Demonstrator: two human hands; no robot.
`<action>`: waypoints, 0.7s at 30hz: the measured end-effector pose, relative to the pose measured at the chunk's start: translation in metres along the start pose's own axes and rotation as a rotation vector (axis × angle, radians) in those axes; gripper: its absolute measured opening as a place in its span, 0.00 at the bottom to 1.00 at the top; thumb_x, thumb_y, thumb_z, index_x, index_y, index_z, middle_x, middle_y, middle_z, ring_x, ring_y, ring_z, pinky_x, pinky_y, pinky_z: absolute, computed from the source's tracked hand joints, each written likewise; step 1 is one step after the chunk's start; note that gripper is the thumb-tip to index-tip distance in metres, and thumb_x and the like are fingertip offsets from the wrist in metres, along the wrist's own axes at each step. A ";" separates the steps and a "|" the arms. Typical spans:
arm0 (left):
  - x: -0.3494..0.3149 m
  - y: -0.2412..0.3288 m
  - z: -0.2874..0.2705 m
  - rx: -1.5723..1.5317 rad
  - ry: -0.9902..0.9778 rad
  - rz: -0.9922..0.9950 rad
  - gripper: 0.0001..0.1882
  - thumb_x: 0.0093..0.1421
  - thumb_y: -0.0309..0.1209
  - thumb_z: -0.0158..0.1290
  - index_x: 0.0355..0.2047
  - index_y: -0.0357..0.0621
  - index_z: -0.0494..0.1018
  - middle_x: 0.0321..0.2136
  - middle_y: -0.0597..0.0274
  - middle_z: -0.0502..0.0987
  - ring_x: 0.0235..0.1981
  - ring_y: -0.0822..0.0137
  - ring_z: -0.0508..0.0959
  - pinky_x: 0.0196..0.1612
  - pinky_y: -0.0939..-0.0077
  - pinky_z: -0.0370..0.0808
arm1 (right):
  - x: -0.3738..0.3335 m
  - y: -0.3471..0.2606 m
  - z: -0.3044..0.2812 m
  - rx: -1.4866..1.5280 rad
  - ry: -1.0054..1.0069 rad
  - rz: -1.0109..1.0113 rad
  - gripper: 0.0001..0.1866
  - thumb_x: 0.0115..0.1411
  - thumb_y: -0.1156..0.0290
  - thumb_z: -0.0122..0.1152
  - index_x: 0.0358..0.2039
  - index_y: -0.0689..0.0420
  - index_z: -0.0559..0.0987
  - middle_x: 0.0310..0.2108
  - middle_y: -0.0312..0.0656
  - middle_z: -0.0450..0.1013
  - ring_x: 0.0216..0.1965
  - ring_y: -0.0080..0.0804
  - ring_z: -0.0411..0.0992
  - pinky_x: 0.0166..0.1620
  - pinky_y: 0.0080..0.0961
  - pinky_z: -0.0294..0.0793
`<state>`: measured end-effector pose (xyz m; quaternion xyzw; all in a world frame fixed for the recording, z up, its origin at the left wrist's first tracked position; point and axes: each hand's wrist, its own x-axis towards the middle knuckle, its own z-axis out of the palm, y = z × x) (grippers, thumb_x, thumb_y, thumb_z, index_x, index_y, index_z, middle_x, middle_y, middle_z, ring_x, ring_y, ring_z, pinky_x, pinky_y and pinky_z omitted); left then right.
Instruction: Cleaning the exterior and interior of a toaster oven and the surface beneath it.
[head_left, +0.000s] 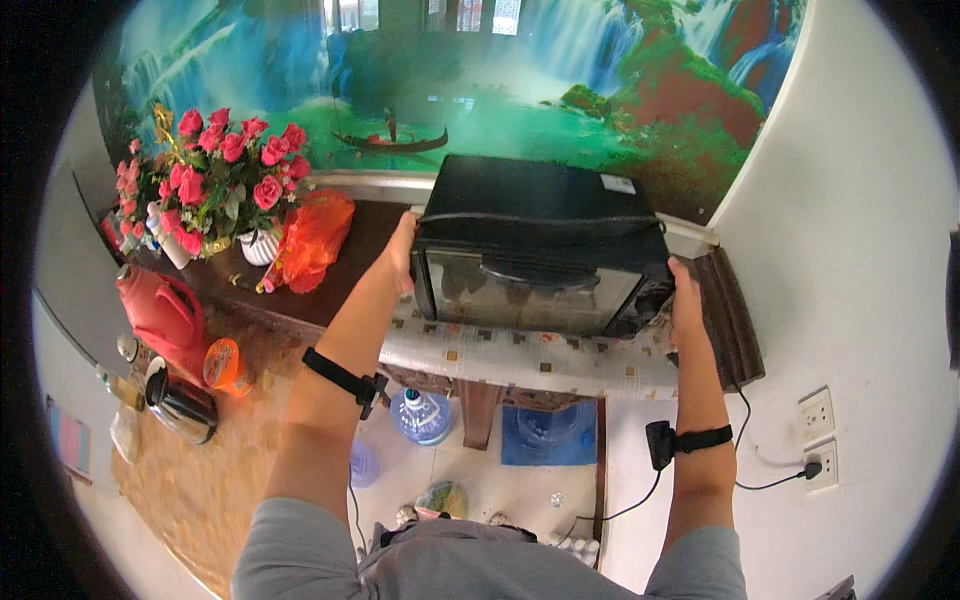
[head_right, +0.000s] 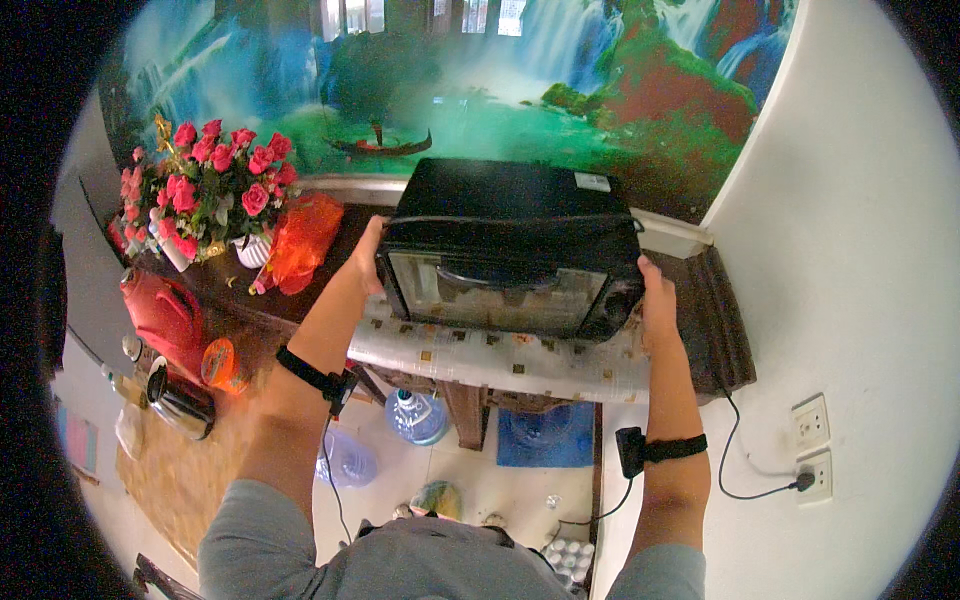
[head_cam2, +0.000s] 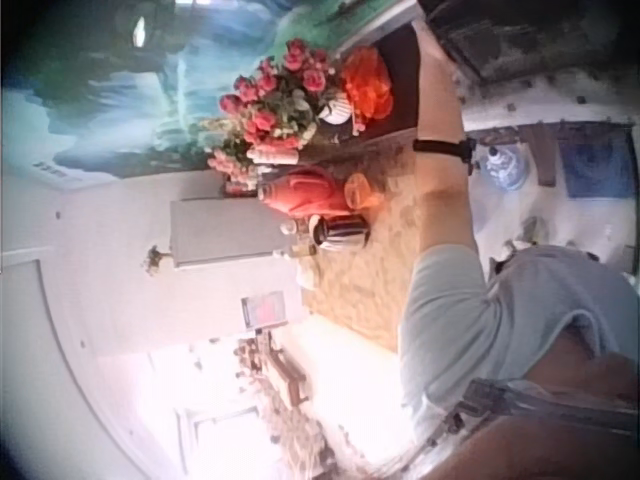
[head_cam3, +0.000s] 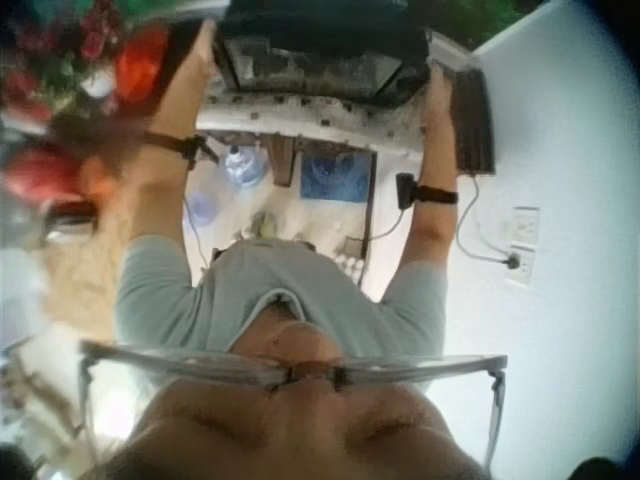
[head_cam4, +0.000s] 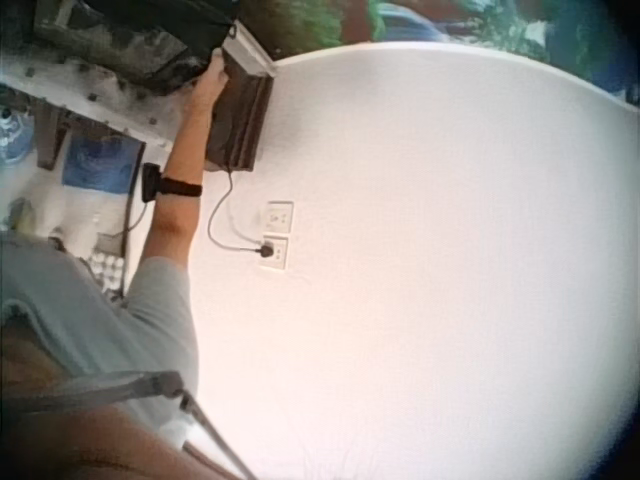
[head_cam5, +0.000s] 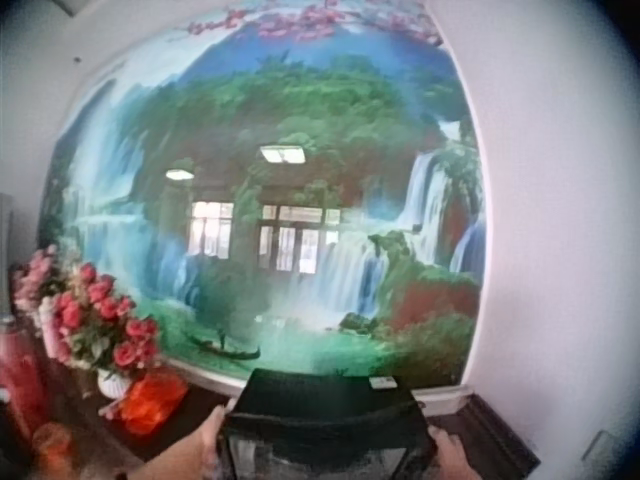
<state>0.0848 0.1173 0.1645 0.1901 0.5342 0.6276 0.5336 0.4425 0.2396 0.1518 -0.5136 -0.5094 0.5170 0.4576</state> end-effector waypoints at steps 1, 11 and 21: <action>-0.002 0.002 -0.003 -0.063 -0.036 -0.016 0.33 0.54 0.59 0.37 0.49 0.48 0.69 0.51 0.53 0.69 0.49 0.53 0.70 0.52 0.51 0.63 | 0.000 0.000 -0.004 -0.004 -0.003 0.002 0.44 0.48 0.42 0.55 0.55 0.66 0.64 0.58 0.50 0.57 0.59 0.39 0.53 0.59 0.37 0.49; -0.136 0.011 -0.038 -0.153 0.180 0.084 0.39 0.54 0.64 0.36 0.52 0.45 0.66 0.49 0.49 0.71 0.48 0.50 0.71 0.52 0.51 0.67 | -0.038 -0.007 0.028 0.033 -0.050 -0.271 0.26 0.51 0.45 0.56 0.24 0.60 0.68 0.23 0.34 0.59 0.25 0.24 0.56 0.30 0.26 0.54; -0.260 -0.050 -0.235 -0.267 0.252 0.494 0.30 0.58 0.56 0.42 0.48 0.45 0.69 0.44 0.56 0.74 0.43 0.59 0.75 0.50 0.63 0.69 | -0.151 0.022 0.147 0.121 -0.398 -0.274 0.27 0.51 0.47 0.58 0.21 0.65 0.72 0.18 0.35 0.60 0.26 0.29 0.60 0.35 0.30 0.61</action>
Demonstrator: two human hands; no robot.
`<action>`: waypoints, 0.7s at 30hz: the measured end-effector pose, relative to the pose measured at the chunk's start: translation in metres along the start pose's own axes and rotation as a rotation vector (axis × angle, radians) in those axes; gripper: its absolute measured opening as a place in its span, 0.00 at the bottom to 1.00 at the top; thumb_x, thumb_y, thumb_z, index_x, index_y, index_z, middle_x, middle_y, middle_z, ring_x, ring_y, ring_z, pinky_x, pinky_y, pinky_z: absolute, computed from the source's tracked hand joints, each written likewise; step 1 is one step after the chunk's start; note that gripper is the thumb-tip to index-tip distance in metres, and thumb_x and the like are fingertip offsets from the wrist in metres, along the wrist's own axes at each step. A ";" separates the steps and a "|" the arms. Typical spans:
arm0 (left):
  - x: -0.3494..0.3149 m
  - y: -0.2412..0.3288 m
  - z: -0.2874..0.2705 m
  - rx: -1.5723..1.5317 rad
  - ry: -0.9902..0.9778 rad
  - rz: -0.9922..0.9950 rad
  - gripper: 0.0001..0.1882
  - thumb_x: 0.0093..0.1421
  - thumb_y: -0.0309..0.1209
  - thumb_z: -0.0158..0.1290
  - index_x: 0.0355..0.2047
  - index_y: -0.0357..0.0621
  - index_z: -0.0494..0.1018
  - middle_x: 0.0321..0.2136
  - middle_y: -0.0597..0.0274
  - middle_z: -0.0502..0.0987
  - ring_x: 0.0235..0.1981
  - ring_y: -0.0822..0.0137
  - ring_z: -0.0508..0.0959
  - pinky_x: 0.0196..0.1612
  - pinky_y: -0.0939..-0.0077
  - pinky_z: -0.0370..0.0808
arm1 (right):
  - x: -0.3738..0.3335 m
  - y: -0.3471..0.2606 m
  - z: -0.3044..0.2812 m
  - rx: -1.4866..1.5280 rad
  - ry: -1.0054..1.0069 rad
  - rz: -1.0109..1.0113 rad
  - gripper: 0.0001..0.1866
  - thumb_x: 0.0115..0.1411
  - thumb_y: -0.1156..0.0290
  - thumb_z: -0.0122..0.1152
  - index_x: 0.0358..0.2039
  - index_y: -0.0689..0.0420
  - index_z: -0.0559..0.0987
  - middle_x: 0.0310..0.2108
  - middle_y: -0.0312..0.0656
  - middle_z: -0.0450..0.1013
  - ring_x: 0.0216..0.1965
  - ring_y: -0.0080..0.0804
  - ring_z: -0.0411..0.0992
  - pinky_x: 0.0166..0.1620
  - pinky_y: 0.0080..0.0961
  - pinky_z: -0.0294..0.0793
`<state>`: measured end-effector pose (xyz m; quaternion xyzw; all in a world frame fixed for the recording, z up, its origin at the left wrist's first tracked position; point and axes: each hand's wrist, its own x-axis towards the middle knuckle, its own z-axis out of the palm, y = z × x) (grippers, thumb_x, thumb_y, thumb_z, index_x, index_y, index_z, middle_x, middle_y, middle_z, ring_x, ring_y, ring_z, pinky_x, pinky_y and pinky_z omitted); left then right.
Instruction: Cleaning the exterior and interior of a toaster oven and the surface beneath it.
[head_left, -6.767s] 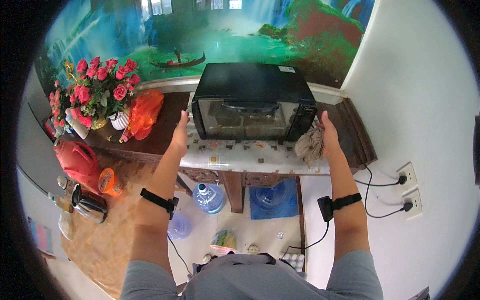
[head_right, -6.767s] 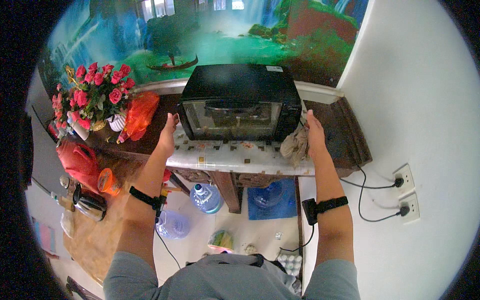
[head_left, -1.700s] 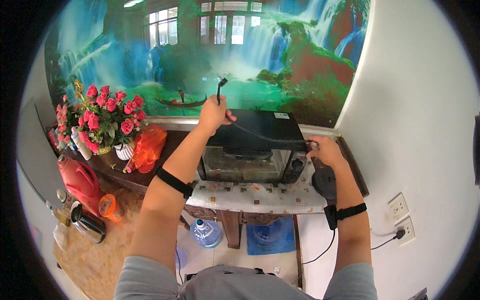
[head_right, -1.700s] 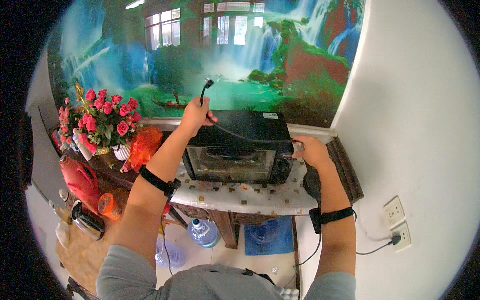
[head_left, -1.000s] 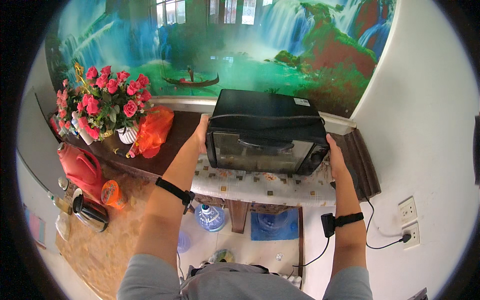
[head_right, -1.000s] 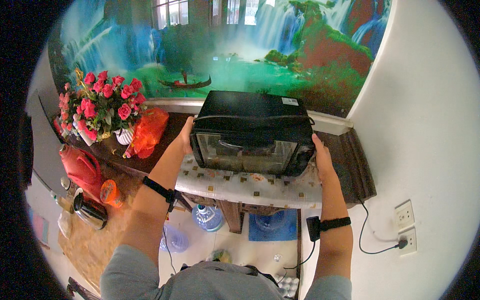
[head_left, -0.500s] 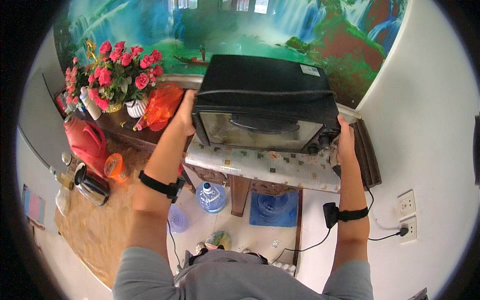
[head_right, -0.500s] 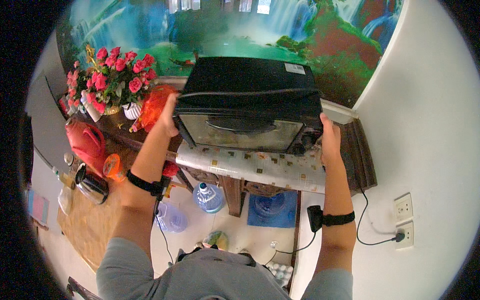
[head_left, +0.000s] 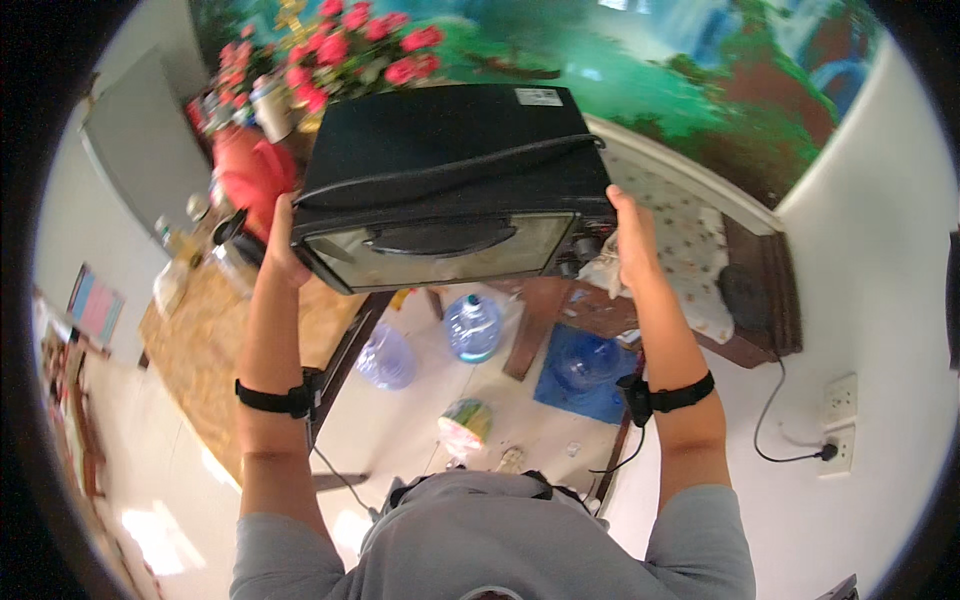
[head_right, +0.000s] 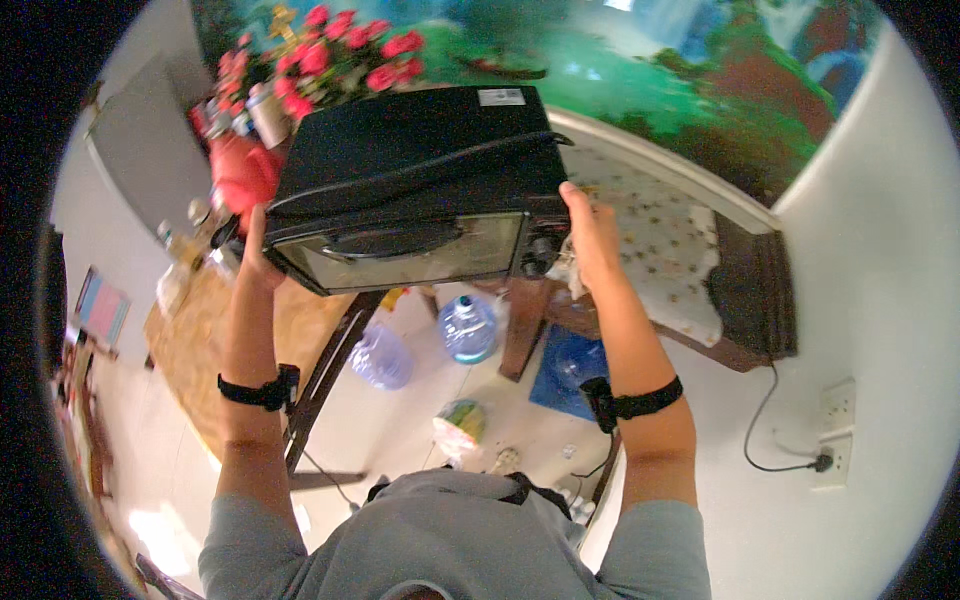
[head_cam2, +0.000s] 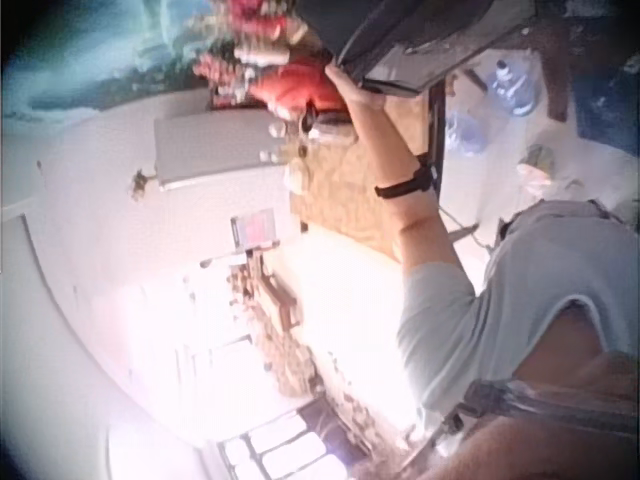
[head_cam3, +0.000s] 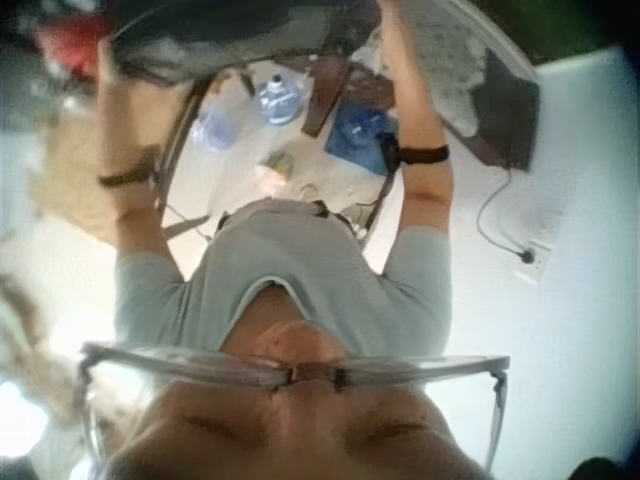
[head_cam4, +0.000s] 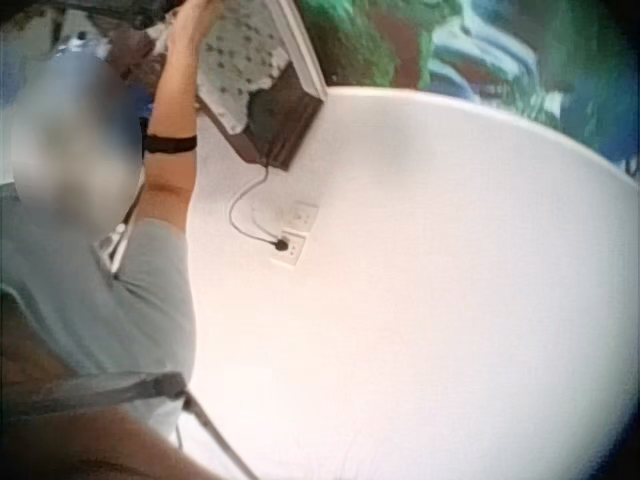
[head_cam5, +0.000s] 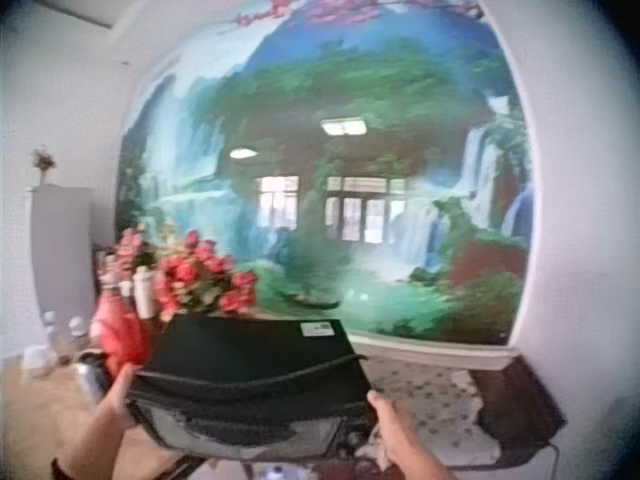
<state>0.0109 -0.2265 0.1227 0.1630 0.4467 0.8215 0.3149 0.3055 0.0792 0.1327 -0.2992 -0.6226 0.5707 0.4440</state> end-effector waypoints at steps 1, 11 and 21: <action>-0.012 0.003 -0.010 0.032 0.058 -0.007 0.28 0.57 0.54 0.42 0.47 0.45 0.69 0.44 0.56 0.75 0.43 0.59 0.75 0.50 0.63 0.69 | -0.001 0.011 0.006 -0.049 -0.017 0.047 0.28 0.50 0.47 0.58 0.22 0.66 0.72 0.20 0.37 0.64 0.27 0.28 0.61 0.34 0.30 0.61; -0.159 0.033 -0.166 0.035 0.444 0.039 0.21 0.57 0.51 0.44 0.36 0.47 0.72 0.33 0.63 0.76 0.35 0.65 0.74 0.42 0.69 0.71 | -0.097 0.058 0.177 -0.044 -0.349 0.117 0.24 0.51 0.49 0.57 0.15 0.57 0.65 0.19 0.30 0.56 0.25 0.21 0.56 0.31 0.24 0.59; -0.246 0.031 -0.334 -0.030 0.752 0.093 0.21 0.57 0.48 0.39 0.36 0.46 0.72 0.34 0.62 0.76 0.36 0.64 0.75 0.44 0.69 0.71 | -0.191 0.132 0.344 0.084 -0.712 0.130 0.15 0.57 0.59 0.54 0.27 0.61 0.75 0.26 0.30 0.68 0.30 0.20 0.63 0.35 0.21 0.63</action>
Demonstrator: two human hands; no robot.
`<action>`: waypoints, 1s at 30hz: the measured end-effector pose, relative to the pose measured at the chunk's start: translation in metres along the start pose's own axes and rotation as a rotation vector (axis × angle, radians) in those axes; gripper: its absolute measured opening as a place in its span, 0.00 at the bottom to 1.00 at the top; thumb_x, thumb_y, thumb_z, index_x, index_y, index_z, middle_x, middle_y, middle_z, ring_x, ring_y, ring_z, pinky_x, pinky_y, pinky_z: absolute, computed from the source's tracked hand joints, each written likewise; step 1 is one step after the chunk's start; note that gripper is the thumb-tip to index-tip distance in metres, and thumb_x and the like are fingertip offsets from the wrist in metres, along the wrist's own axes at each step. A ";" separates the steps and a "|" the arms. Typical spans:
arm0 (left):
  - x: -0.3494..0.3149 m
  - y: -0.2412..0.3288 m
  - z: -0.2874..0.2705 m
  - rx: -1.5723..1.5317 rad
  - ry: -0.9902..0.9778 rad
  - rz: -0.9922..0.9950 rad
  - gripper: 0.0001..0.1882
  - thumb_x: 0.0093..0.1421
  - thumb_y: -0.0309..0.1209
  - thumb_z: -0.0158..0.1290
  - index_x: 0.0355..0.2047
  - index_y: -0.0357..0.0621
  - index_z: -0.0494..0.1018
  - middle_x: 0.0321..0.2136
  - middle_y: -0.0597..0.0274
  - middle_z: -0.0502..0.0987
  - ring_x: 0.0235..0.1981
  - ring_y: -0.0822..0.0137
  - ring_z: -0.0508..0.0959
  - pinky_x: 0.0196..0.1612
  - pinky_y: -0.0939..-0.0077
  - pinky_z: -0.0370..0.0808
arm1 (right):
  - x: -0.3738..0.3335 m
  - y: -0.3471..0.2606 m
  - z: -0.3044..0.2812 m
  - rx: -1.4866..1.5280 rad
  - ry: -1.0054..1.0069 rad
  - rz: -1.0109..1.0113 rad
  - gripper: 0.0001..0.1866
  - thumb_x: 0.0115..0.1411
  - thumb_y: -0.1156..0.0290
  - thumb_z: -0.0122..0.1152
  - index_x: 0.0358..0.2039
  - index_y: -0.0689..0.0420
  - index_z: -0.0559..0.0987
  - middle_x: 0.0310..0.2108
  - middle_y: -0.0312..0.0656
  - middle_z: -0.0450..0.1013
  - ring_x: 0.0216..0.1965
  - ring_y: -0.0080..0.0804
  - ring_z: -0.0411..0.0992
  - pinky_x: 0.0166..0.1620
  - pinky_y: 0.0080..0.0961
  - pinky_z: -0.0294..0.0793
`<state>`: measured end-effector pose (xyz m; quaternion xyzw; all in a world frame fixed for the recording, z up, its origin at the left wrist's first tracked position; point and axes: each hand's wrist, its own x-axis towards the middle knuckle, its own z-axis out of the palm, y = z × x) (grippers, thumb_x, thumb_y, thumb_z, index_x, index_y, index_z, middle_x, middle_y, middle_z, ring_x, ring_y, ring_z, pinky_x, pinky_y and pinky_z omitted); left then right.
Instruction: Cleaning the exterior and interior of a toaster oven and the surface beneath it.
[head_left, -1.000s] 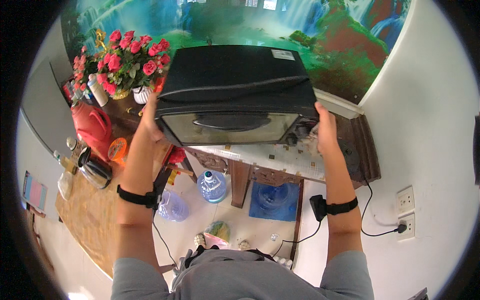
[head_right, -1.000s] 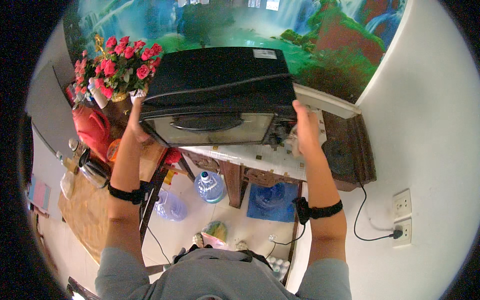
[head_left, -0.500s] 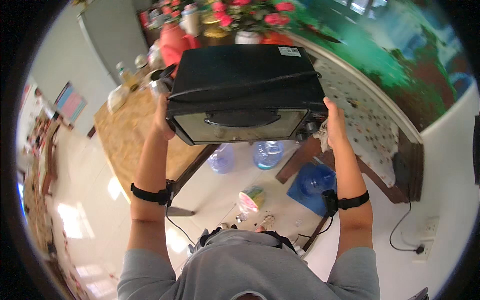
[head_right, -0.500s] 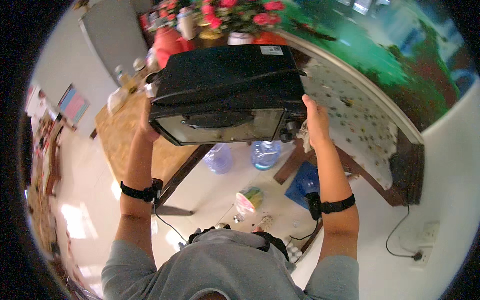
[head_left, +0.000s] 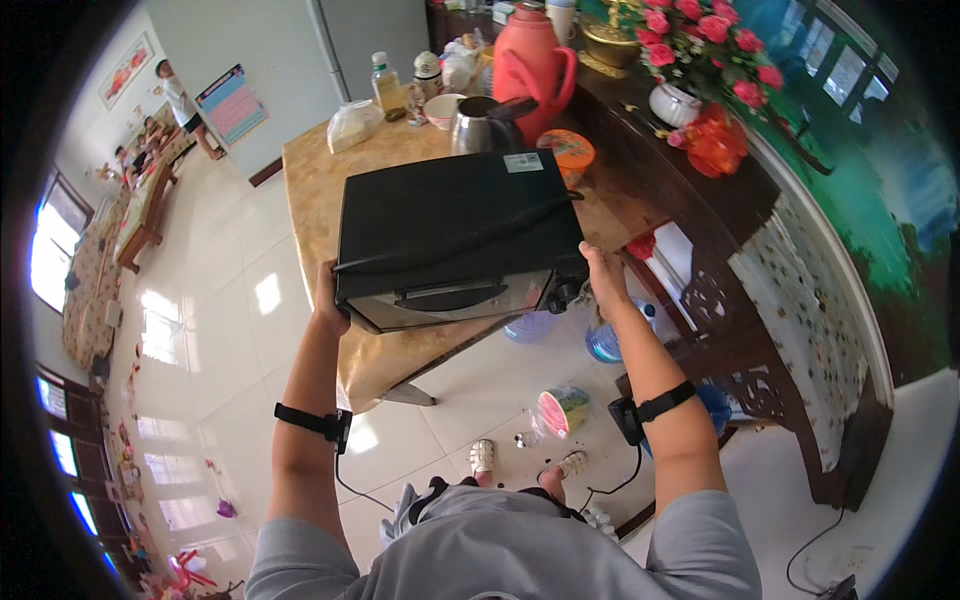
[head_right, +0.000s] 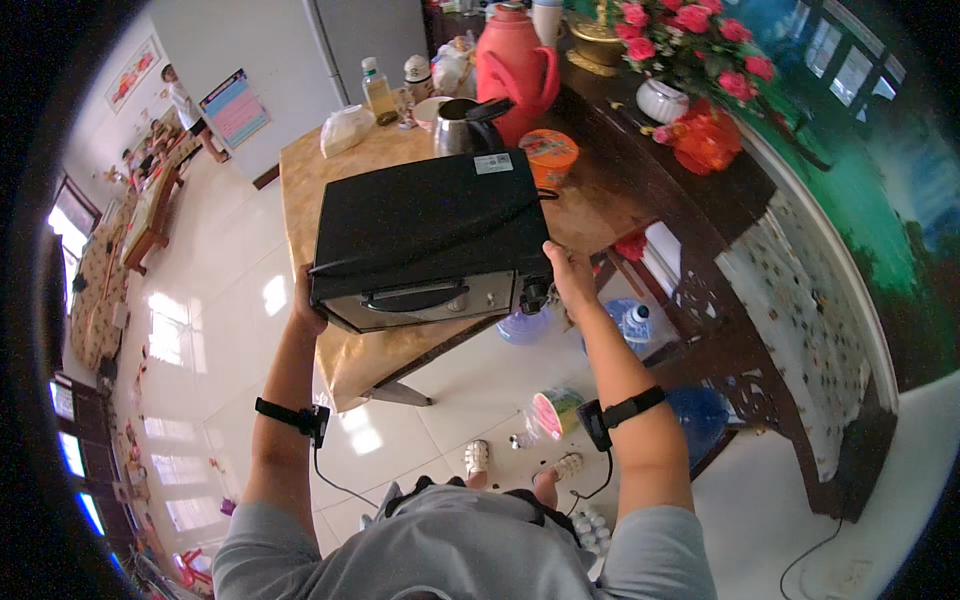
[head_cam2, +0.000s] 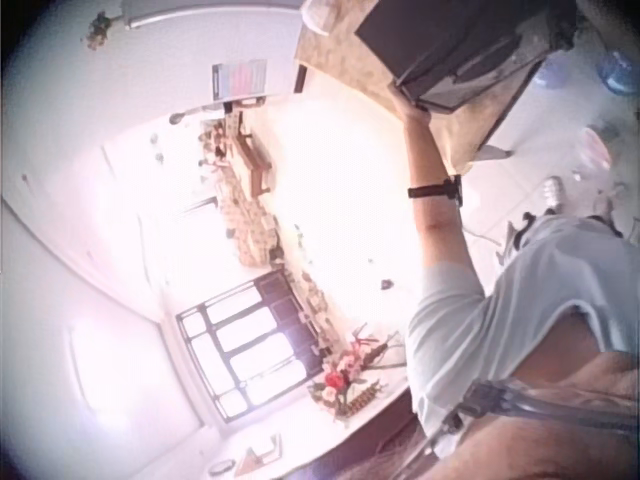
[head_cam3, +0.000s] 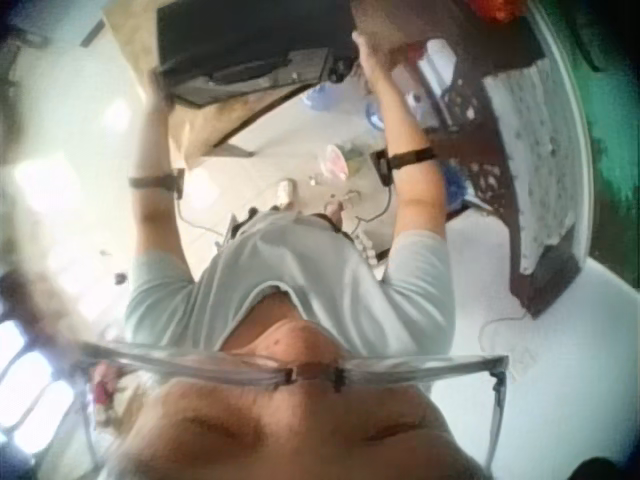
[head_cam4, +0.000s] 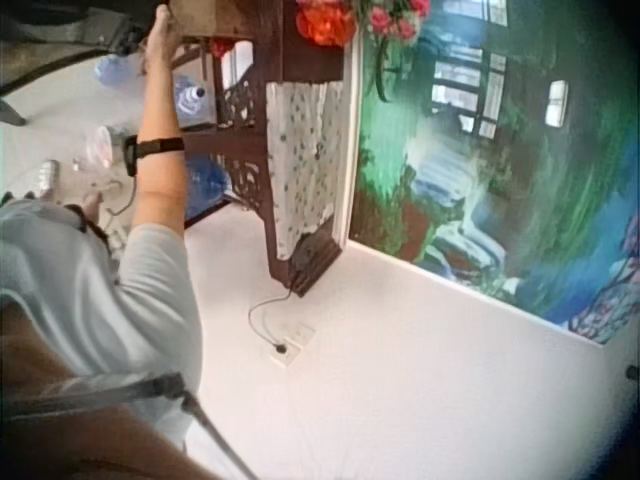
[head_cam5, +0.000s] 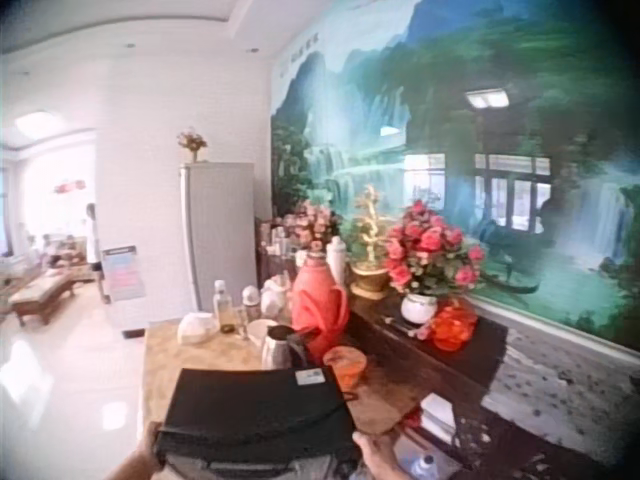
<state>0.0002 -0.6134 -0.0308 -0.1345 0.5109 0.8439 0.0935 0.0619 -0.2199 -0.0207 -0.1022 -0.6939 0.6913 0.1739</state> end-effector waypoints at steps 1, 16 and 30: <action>0.000 0.001 -0.012 -0.010 0.020 0.019 0.22 0.57 0.49 0.39 0.37 0.46 0.72 0.34 0.61 0.76 0.36 0.64 0.75 0.44 0.70 0.71 | 0.005 0.007 0.012 0.004 -0.019 0.004 0.15 0.57 0.59 0.54 0.27 0.61 0.75 0.26 0.30 0.68 0.30 0.20 0.63 0.35 0.21 0.63; 0.023 0.021 -0.057 0.427 0.079 -0.312 0.53 0.47 0.76 0.24 0.57 0.45 0.61 0.53 0.52 0.67 0.54 0.53 0.67 0.54 0.55 0.63 | 0.046 0.019 0.046 -0.359 -0.178 -0.024 0.24 0.58 0.50 0.52 0.35 0.63 0.77 0.33 0.41 0.75 0.37 0.29 0.71 0.42 0.24 0.68; -0.076 0.059 0.123 1.260 0.266 0.862 0.16 0.58 0.43 0.49 0.26 0.42 0.71 0.19 0.54 0.73 0.22 0.55 0.73 0.27 0.65 0.68 | 0.009 -0.031 -0.021 -0.142 0.103 -0.173 0.20 0.58 0.52 0.55 0.25 0.58 0.72 0.21 0.32 0.66 0.25 0.20 0.63 0.30 0.20 0.64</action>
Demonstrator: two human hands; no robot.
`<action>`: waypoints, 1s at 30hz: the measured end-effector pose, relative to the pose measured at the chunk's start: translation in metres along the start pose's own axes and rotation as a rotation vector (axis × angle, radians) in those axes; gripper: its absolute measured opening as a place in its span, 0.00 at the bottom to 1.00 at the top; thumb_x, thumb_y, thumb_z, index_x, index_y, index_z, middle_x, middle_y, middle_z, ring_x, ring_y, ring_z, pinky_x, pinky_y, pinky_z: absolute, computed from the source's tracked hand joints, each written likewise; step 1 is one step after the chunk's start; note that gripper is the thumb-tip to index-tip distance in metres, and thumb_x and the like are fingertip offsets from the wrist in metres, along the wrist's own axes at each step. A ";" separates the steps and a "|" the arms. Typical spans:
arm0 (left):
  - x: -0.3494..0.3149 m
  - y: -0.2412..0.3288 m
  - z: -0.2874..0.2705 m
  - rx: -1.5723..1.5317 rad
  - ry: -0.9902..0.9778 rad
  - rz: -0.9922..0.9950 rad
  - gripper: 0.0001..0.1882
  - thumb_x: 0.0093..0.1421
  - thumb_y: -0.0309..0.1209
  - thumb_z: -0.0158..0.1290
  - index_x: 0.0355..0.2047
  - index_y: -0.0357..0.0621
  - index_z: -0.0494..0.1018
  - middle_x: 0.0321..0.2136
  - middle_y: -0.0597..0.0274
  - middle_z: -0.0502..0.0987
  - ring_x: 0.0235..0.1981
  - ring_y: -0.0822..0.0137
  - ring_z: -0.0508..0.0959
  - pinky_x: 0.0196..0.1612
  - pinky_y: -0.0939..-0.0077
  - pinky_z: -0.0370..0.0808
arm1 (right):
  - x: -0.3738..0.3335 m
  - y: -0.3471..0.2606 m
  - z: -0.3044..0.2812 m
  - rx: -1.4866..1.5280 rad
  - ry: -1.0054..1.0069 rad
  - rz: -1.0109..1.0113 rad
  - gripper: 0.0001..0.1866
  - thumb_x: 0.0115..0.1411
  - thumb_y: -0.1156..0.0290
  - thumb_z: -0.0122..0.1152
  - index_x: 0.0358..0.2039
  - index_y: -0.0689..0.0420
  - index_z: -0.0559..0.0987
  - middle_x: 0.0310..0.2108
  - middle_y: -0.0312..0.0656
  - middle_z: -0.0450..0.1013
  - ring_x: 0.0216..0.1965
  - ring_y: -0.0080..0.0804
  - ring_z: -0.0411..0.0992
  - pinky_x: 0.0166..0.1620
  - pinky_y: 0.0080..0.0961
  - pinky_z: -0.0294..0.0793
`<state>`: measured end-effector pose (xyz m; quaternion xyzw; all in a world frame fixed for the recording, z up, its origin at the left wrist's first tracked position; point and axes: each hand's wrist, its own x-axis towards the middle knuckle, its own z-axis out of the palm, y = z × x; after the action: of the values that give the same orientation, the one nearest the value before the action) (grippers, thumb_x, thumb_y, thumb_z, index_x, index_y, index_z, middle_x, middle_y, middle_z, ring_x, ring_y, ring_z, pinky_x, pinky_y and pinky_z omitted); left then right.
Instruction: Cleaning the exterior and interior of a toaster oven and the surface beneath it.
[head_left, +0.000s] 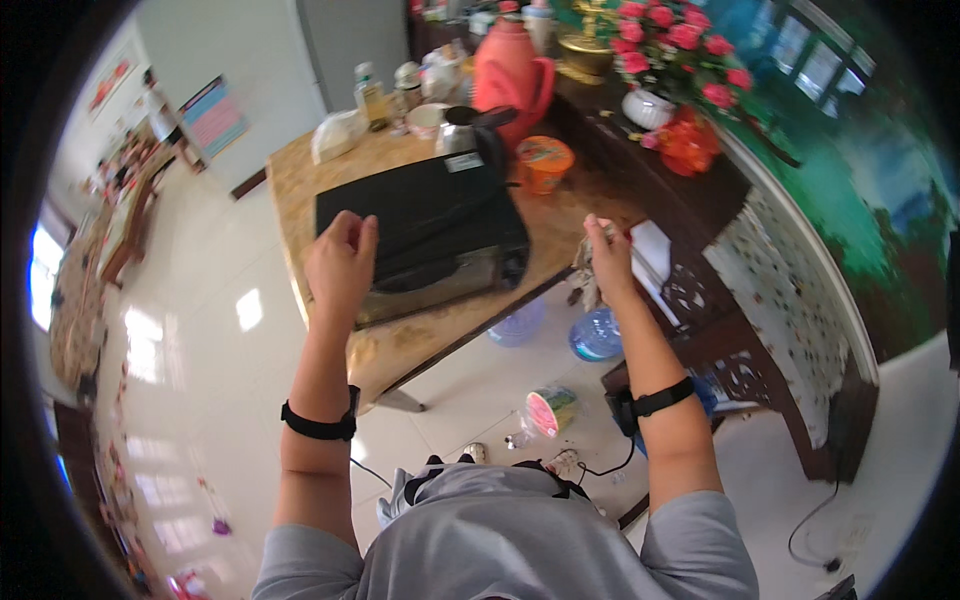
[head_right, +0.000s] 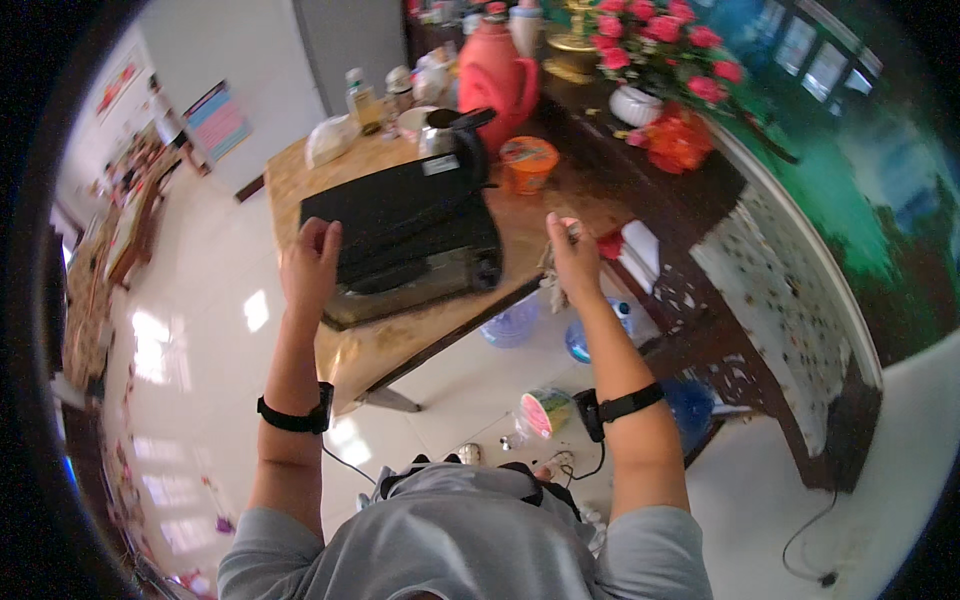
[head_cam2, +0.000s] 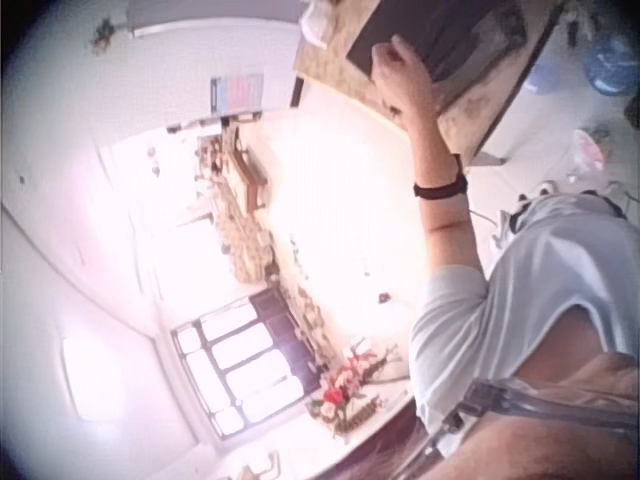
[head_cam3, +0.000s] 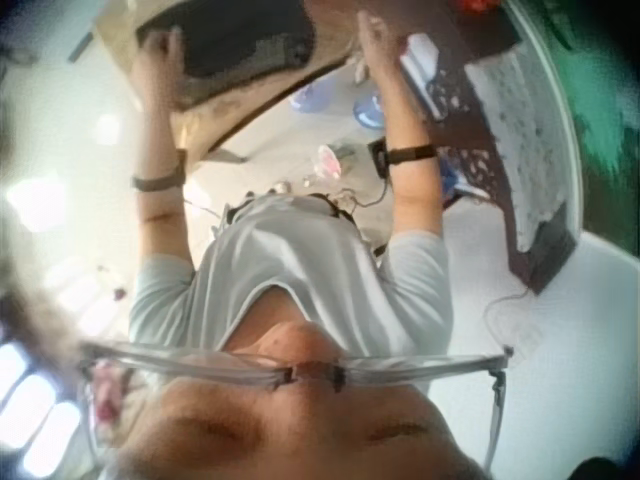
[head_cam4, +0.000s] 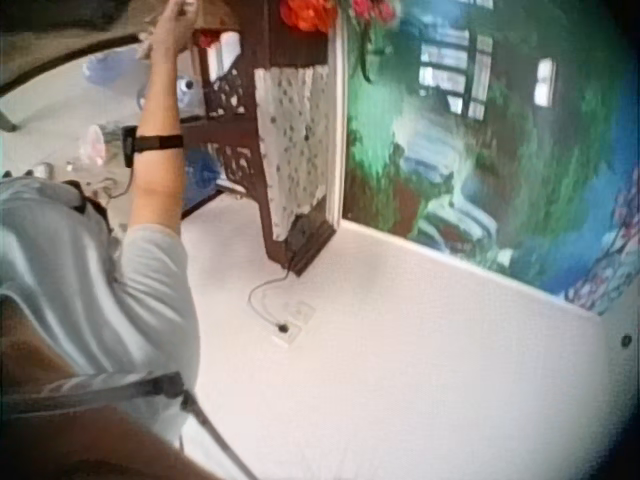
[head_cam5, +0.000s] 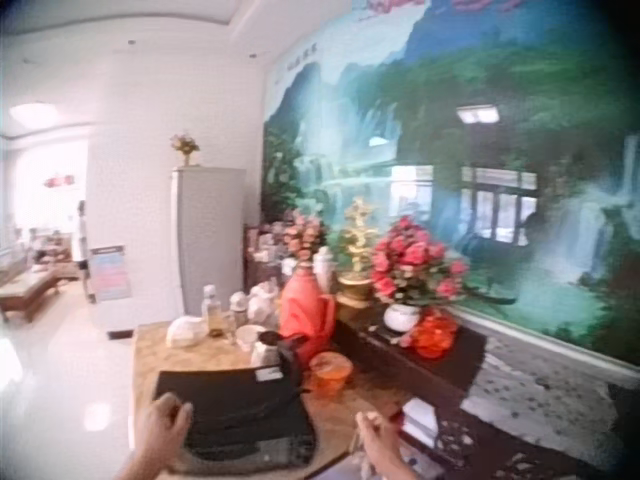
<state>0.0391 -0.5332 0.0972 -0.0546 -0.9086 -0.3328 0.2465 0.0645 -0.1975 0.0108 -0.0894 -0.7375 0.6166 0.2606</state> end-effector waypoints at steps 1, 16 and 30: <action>-0.001 0.017 0.010 -0.048 -0.020 0.083 0.13 0.57 0.39 0.51 0.26 0.40 0.70 0.18 0.55 0.72 0.21 0.59 0.73 0.26 0.68 0.68 | -0.009 -0.015 -0.006 -0.039 -0.004 0.070 0.15 0.58 0.57 0.54 0.30 0.57 0.69 0.23 0.33 0.66 0.25 0.20 0.63 0.31 0.21 0.64; -0.084 0.314 0.289 -0.565 -0.661 0.551 0.07 0.51 0.31 0.53 0.30 0.42 0.75 0.27 0.50 0.76 0.28 0.53 0.77 0.32 0.63 0.74 | -0.085 -0.028 -0.354 -0.525 0.454 0.012 0.21 0.51 0.66 0.64 0.43 0.60 0.69 0.36 0.44 0.71 0.38 0.31 0.69 0.42 0.27 0.68; -0.066 0.434 0.441 0.075 -0.789 0.540 0.18 0.54 0.41 0.54 0.37 0.39 0.73 0.36 0.47 0.76 0.39 0.49 0.76 0.43 0.60 0.73 | -0.100 0.013 -0.533 -0.949 0.709 0.281 0.26 0.46 0.63 0.64 0.45 0.59 0.68 0.42 0.52 0.69 0.44 0.47 0.68 0.47 0.36 0.67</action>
<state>0.0298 0.0850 0.0262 -0.4019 -0.8974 -0.1779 -0.0380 0.4105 0.2196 0.0266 -0.4922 -0.7812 0.1818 0.3383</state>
